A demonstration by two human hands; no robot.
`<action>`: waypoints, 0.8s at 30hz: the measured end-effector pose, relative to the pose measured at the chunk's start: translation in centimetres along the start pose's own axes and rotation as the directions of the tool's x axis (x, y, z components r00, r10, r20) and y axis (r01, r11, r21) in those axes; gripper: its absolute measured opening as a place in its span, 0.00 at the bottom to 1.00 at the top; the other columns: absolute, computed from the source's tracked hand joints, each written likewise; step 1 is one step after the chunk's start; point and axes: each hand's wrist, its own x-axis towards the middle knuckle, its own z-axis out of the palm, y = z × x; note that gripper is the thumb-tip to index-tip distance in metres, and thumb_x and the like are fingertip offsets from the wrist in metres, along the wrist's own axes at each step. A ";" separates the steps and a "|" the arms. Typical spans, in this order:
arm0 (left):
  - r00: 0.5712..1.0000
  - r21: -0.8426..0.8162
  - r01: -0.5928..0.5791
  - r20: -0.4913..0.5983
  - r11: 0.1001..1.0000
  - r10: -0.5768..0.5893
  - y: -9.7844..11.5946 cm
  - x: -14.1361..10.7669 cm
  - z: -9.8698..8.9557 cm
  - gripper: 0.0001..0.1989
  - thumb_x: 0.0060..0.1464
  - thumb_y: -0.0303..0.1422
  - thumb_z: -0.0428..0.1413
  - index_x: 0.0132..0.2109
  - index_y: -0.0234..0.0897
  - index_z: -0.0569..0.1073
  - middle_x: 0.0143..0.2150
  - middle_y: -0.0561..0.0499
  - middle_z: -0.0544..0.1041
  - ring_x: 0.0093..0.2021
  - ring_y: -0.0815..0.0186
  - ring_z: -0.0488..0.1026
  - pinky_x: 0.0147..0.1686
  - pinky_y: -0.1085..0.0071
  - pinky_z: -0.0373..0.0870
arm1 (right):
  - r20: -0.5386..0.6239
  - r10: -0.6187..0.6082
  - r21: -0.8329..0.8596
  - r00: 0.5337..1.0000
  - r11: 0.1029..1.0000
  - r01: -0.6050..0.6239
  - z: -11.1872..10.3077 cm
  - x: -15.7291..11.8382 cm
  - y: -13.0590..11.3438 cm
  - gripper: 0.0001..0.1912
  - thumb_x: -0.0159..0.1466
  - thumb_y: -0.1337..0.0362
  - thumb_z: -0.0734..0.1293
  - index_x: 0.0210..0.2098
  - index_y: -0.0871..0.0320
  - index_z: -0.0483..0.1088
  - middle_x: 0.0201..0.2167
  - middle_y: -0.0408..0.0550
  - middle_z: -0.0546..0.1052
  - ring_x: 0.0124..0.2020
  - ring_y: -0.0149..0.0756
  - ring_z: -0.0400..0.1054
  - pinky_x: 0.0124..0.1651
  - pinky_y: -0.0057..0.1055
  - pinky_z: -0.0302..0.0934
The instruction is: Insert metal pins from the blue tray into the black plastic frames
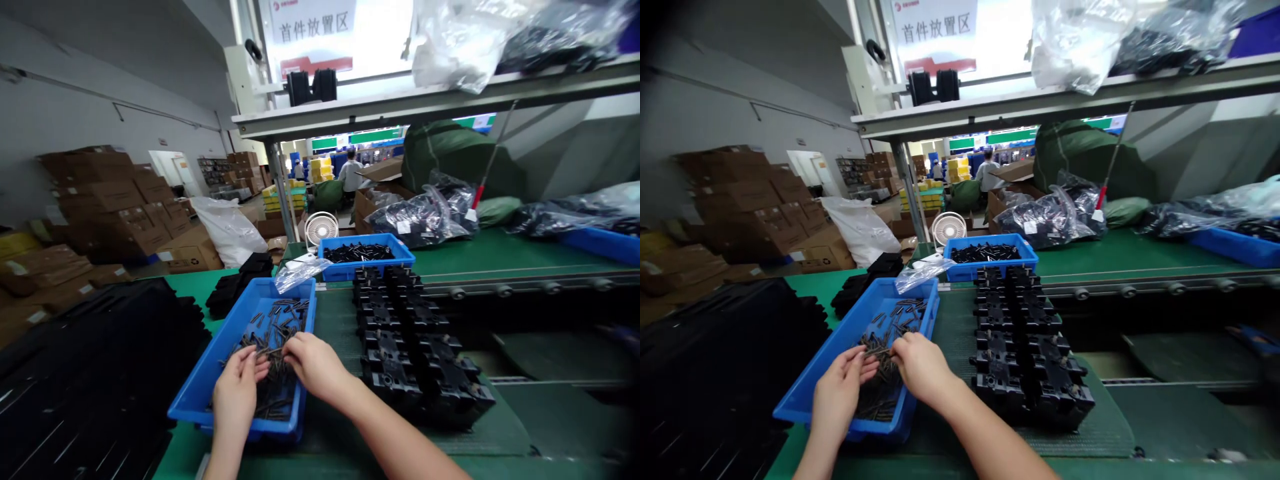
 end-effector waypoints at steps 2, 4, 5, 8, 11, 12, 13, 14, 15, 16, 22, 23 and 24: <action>1.000 0.094 -0.026 -0.008 0.995 0.027 -0.3 0.1 -0.1 0.16 0.54 0.36 0.51 0.47 0.33 0.71 0.45 0.36 0.77 0.50 0.46 0.73 0.52 0.43 0.65 | 0.025 -0.061 -0.173 0.998 0.983 0.065 -2.1 -1.6 -0.9 0.05 0.65 0.67 0.61 0.37 0.58 0.69 0.39 0.48 0.71 0.41 0.37 0.63 0.42 0.29 0.59; 0.993 0.205 -0.106 -0.029 0.973 0.115 -0.2 -0.2 0.1 0.16 0.52 0.35 0.52 0.47 0.32 0.73 0.57 0.34 0.68 0.61 0.41 0.60 0.60 0.41 0.51 | 0.050 -0.097 -0.301 0.994 0.948 0.107 -5.2 -3.7 -1.5 0.06 0.67 0.67 0.60 0.39 0.57 0.69 0.40 0.48 0.70 0.42 0.36 0.62 0.42 0.28 0.59; 0.980 0.269 -0.175 -0.042 0.947 0.193 0.1 -0.6 0.3 0.17 0.54 0.36 0.50 0.47 0.32 0.73 0.60 0.34 0.64 0.63 0.41 0.56 0.61 0.43 0.48 | 0.044 -0.088 -0.336 0.995 0.937 0.097 -6.9 -4.9 -1.6 0.06 0.67 0.67 0.60 0.39 0.57 0.69 0.41 0.47 0.70 0.42 0.36 0.61 0.43 0.28 0.59; 0.885 0.391 -0.411 -0.045 0.823 0.463 1.5 -3.0 1.4 0.18 0.59 0.39 0.46 0.49 0.34 0.72 0.58 0.38 0.66 0.59 0.47 0.61 0.60 0.48 0.54 | -0.013 0.001 -0.444 1.000 0.896 -0.007 -11.6 -8.3 -1.2 0.07 0.67 0.68 0.60 0.38 0.57 0.70 0.43 0.48 0.69 0.43 0.36 0.60 0.45 0.30 0.58; 0.799 0.279 -0.583 0.024 0.763 0.601 3.1 -6.5 3.7 0.14 0.60 0.36 0.48 0.49 0.39 0.70 0.53 0.44 0.69 0.54 0.56 0.66 0.55 0.57 0.61 | -0.031 0.087 -0.539 0.996 0.838 -0.090 -14.3 -10.8 -0.1 0.07 0.66 0.70 0.62 0.36 0.57 0.71 0.43 0.48 0.68 0.43 0.36 0.59 0.44 0.31 0.58; 0.772 0.228 -0.628 0.065 0.744 0.632 3.5 -7.7 4.6 0.12 0.60 0.34 0.48 0.49 0.40 0.70 0.53 0.45 0.69 0.53 0.58 0.66 0.54 0.59 0.62 | -0.024 0.105 -0.557 0.994 0.825 -0.101 -14.7 -11.3 0.1 0.07 0.66 0.70 0.62 0.35 0.57 0.71 0.43 0.48 0.68 0.43 0.36 0.59 0.43 0.31 0.58; 0.748 0.185 -0.662 0.108 0.726 0.655 3.6 -8.7 5.6 0.12 0.60 0.32 0.49 0.50 0.41 0.70 0.53 0.45 0.69 0.53 0.59 0.66 0.53 0.62 0.63 | -0.014 0.119 -0.568 0.993 0.816 -0.106 -14.9 -11.6 0.3 0.06 0.65 0.70 0.63 0.34 0.57 0.71 0.43 0.47 0.68 0.42 0.36 0.58 0.43 0.31 0.58; 0.729 0.154 -0.684 0.148 0.713 0.668 3.6 -9.6 6.5 0.12 0.60 0.31 0.49 0.51 0.41 0.69 0.53 0.46 0.68 0.54 0.60 0.65 0.53 0.63 0.63 | -0.003 0.128 -0.575 0.992 0.811 -0.106 -15.0 -11.8 0.4 0.06 0.65 0.70 0.63 0.33 0.57 0.71 0.43 0.47 0.68 0.42 0.36 0.58 0.43 0.31 0.58; 0.718 0.136 -0.695 0.180 0.706 0.672 3.5 -10.3 7.3 0.13 0.60 0.30 0.50 0.51 0.41 0.69 0.54 0.46 0.68 0.54 0.60 0.65 0.52 0.63 0.63 | 0.010 0.131 -0.581 0.991 0.808 -0.101 -15.0 -11.9 0.4 0.07 0.65 0.70 0.63 0.33 0.58 0.71 0.43 0.47 0.68 0.42 0.36 0.58 0.43 0.31 0.58; 0.712 0.128 -0.700 0.201 0.703 0.672 3.3 -10.9 8.0 0.13 0.60 0.29 0.50 0.51 0.41 0.68 0.54 0.46 0.67 0.54 0.60 0.65 0.52 0.64 0.63 | 0.024 0.131 -0.587 0.991 0.805 -0.092 -14.9 -11.9 0.4 0.07 0.65 0.70 0.63 0.32 0.58 0.71 0.43 0.47 0.68 0.42 0.36 0.58 0.43 0.31 0.58; 0.659 0.095 -0.746 0.247 0.659 0.711 2.2 -11.6 8.9 0.15 0.58 0.27 0.51 0.52 0.40 0.68 0.54 0.44 0.67 0.54 0.59 0.65 0.51 0.63 0.64 | 0.086 0.122 -0.631 0.989 0.775 -0.041 -13.4 -11.4 0.7 0.08 0.66 0.66 0.63 0.32 0.58 0.72 0.42 0.48 0.69 0.43 0.37 0.60 0.45 0.33 0.59; 0.646 0.077 -0.757 0.239 0.649 0.725 2.3 -11.8 8.9 0.15 0.58 0.27 0.51 0.52 0.39 0.68 0.54 0.44 0.67 0.53 0.59 0.65 0.51 0.63 0.63 | 0.098 0.117 -0.630 0.988 0.776 -0.029 -13.3 -11.4 0.6 0.06 0.65 0.65 0.64 0.34 0.58 0.73 0.42 0.48 0.69 0.43 0.38 0.60 0.46 0.33 0.59; 0.635 0.051 -0.765 0.225 0.642 0.739 2.4 -12.1 9.0 0.15 0.57 0.26 0.51 0.52 0.39 0.69 0.53 0.44 0.68 0.53 0.60 0.66 0.50 0.64 0.63 | 0.110 0.106 -0.622 0.988 0.783 -0.015 -13.4 -11.5 0.6 0.05 0.64 0.64 0.65 0.38 0.57 0.73 0.43 0.49 0.70 0.44 0.39 0.60 0.46 0.34 0.59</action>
